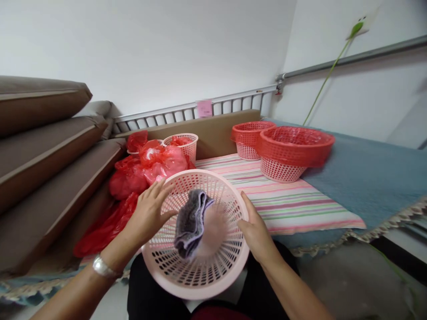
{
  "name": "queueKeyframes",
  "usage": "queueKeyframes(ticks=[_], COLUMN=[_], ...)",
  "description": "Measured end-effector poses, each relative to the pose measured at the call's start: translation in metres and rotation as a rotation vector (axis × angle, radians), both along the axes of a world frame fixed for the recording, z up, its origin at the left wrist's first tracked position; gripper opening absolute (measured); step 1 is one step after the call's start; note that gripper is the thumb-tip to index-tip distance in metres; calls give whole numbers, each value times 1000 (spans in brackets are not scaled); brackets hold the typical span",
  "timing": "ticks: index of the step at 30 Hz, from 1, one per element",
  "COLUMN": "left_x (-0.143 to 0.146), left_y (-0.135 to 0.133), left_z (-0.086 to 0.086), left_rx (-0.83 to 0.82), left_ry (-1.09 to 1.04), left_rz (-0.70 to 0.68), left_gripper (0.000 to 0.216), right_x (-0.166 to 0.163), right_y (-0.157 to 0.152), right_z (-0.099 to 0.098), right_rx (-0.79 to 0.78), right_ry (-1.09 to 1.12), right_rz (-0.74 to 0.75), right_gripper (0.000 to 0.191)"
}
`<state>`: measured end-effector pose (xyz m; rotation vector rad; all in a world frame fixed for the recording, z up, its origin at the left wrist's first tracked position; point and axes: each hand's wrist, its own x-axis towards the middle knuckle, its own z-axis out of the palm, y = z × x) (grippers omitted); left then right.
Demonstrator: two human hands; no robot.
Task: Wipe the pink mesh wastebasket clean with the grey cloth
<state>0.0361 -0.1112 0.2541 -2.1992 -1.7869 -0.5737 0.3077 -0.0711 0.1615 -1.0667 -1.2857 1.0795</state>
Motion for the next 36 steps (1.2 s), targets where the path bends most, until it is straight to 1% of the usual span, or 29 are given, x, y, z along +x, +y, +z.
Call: queueKeyframes(ticks=[2, 3, 6, 8, 9, 11, 13, 14, 16, 17, 18, 19, 20, 21, 23, 24, 25, 26, 27, 29, 30, 32, 34, 36], left_x=[-15, -22, -32, -28, -23, -11, 2, 8, 21, 28, 35, 43, 50, 58, 73, 79, 83, 85, 85, 80, 75, 66, 59, 55], left_y=[10, 13, 9, 2, -1, -9, -16, -19, -24, -27, -29, -31, -34, -37, -42, -45, -48, -50, -51, -52, -52, -51, -51, -51], left_z=[-12, -19, -37, -46, -49, -52, -52, -51, -50, -50, -50, -51, -52, -53, -55, -56, -57, -58, -59, -61, -63, -69, -76, -83], left_rx=[-56, -102, -194, -186, -167, -130, -90, -68, -17, 7, 28, 42, 50, 50, 28, 14, 0, -13, -19, -19, -19, -7, 19, 48], left_ry=[-105, -215, -705, -928, -977, -1007, -1023, -1017, -984, -962, -941, -923, -909, -898, -887, -883, -880, -877, -875, -869, -862, -838, -804, -773], left_rz=[133, 155, 114, 82, 72, 48, 15, 4, -7, -13, -21, -30, -42, -54, -86, -104, -116, -120, -113, -76, -57, -35, -27, -25], left_gripper=[63, 65, 70, 66, 64, 62, 64, 66, 69, 70, 72, 73, 73, 74, 77, 78, 79, 79, 78, 78, 77, 77, 76, 77], right_x=[2, 2, 7, 13, 18, 28, 41, 47, 59, 62, 64, 64, 60, 54, 34, 22, 8, -5, -19, -44, -55, -75, -89, -97], right_y=[-1, -1, -1, 0, 1, 2, 2, 1, -5, -9, -13, -18, -22, -26, -26, -23, -17, -9, 0, 21, 31, 45, 51, 49], right_z=[0, 0, -5, -11, -15, -24, -30, -31, -26, -20, -12, -4, 4, 11, 16, 14, 8, -2, -14, -43, -58, -85, -107, -123], right_rx=[11, 21, 45, 58, 64, 69, 104, 158, 359, 481, 595, 683, 732, 739, 663, 591, 523, 453, 383, 280, 230, 153, 156, 274], right_ry=[-2, -4, -7, -25, -45, -126, -259, -341, -497, -559, -608, -648, -684, -729, -845, -916, -981, -1039, -1110, -1214, -1246, -1333, -1433, -1468], right_rz=[8, 15, 50, 64, 63, 39, -46, -115, -267, -315, -323, -285, -204, -88, 197, 337, 452, 519, 543, 519, 487, 473, 457, 490], right_gripper=[85, 84, 83, 82, 80, 77, 74, 73, 69, 66, 62, 57, 53, 50, 48, 49, 50, 53, 56, 69, 78, 95, 103, 99])
